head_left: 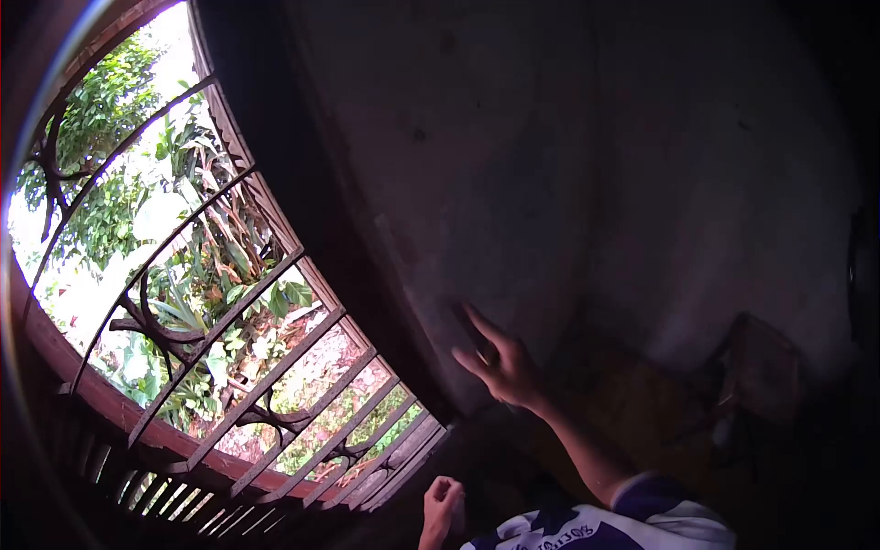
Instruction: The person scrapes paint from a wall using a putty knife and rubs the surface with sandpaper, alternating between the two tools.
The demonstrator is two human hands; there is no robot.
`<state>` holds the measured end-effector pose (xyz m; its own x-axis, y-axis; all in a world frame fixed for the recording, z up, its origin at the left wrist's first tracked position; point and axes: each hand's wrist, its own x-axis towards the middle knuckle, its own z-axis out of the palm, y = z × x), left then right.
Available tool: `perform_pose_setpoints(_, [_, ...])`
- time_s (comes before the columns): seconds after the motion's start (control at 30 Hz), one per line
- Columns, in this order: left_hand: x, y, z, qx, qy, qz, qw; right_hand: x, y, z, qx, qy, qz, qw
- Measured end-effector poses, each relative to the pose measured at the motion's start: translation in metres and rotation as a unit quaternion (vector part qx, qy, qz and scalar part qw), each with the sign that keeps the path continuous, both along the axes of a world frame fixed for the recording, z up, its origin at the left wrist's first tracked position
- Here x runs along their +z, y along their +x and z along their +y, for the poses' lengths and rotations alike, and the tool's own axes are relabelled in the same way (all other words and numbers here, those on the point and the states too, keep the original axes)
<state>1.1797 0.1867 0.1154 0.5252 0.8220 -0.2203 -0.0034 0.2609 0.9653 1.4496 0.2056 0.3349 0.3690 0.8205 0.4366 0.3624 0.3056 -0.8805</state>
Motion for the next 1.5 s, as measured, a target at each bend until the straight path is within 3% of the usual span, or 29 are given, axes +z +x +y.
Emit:
perform_pose_setpoints(0.07, [-0.004, -0.009, -0.015, -0.016, 0.014, -0.003, 1.000, -0.102, 0.008, -0.037, 0.027, -0.141, 0.175, 0.974])
perform_pose_setpoints(0.1, [0.000, -0.014, -0.026, -0.019, 0.017, 0.018, 0.999, -0.150, 0.010, -0.059, 0.021, -0.158, 0.246, 0.956])
perform_pose_setpoints(0.17, [-0.006, -0.017, -0.045, 0.014, 0.004, 0.056, 0.998, -0.258, 0.015, -0.112, -0.074, -0.261, 0.412, 0.870])
perform_pose_setpoints(0.2, [-0.031, -0.022, -0.050, 0.021, 0.015, 0.096, 0.995, -0.295, 0.022, -0.142, -0.066, -0.298, 0.493, 0.815])
perform_pose_setpoints(0.23, [-0.035, -0.023, -0.060, 0.044, 0.009, 0.103, 0.994, -0.334, 0.029, -0.170, -0.011, -0.237, 0.660, 0.712])
perform_pose_setpoints(0.27, [-0.039, -0.022, -0.069, 0.069, 0.003, 0.110, 0.991, -0.368, 0.037, -0.195, 0.046, -0.168, 0.798, 0.577])
perform_pose_setpoints(0.33, [-0.055, -0.019, -0.084, 0.103, -0.019, 0.080, 0.991, -0.401, 0.048, -0.233, 0.043, -0.145, 0.867, 0.474])
perform_pose_setpoints(0.4, [-0.051, -0.011, -0.100, 0.111, -0.005, 0.102, 0.989, -0.403, 0.057, -0.251, -0.042, -0.196, 0.837, 0.509])
perform_pose_setpoints(0.47, [-0.074, 0.001, -0.114, 0.125, 0.019, 0.083, 0.989, -0.408, 0.073, -0.261, -0.003, -0.191, 0.858, 0.477])
perform_pose_setpoints(0.57, [-0.070, 0.033, -0.140, 0.189, 0.031, 0.087, 0.978, -0.400, 0.096, -0.267, 0.025, -0.276, 0.756, 0.593])
perform_pose_setpoints(0.67, [-0.059, 0.068, -0.174, 0.260, -0.003, 0.087, 0.962, -0.360, 0.099, -0.277, -0.024, -0.296, 0.594, 0.748])
perform_pose_setpoints(0.7, [-0.065, 0.077, -0.185, 0.278, 0.017, 0.109, 0.954, -0.365, 0.111, -0.285, 0.057, -0.288, 0.568, 0.769])
perform_pose_setpoints(0.8, [-0.081, 0.096, -0.221, 0.324, -0.023, 0.080, 0.942, -0.330, 0.130, -0.307, 0.152, -0.292, 0.621, 0.712])
perform_pose_setpoints(0.97, [-0.071, 0.101, -0.273, 0.377, 0.009, 0.026, 0.926, -0.332, 0.136, -0.321, 0.215, -0.385, 0.565, 0.697])
perform_pose_setpoints(1.07, [-0.078, 0.093, -0.293, 0.426, 0.027, -0.011, 0.904, -0.339, 0.124, -0.311, 0.237, -0.413, 0.580, 0.661])
perform_pose_setpoints(1.2, [-0.106, 0.073, -0.292, 0.461, -0.040, -0.107, 0.880, -0.320, 0.101, -0.282, 0.237, -0.431, 0.517, 0.701])
perform_pose_setpoints(1.3, [-0.076, 0.069, -0.277, 0.490, -0.103, -0.107, 0.859, -0.292, 0.085, -0.259, 0.205, -0.426, 0.482, 0.738])
perform_pose_setpoints(1.5, [-0.067, 0.047, -0.222, 0.464, -0.036, -0.083, 0.881, -0.256, 0.061, -0.213, 0.177, -0.357, 0.369, 0.840])
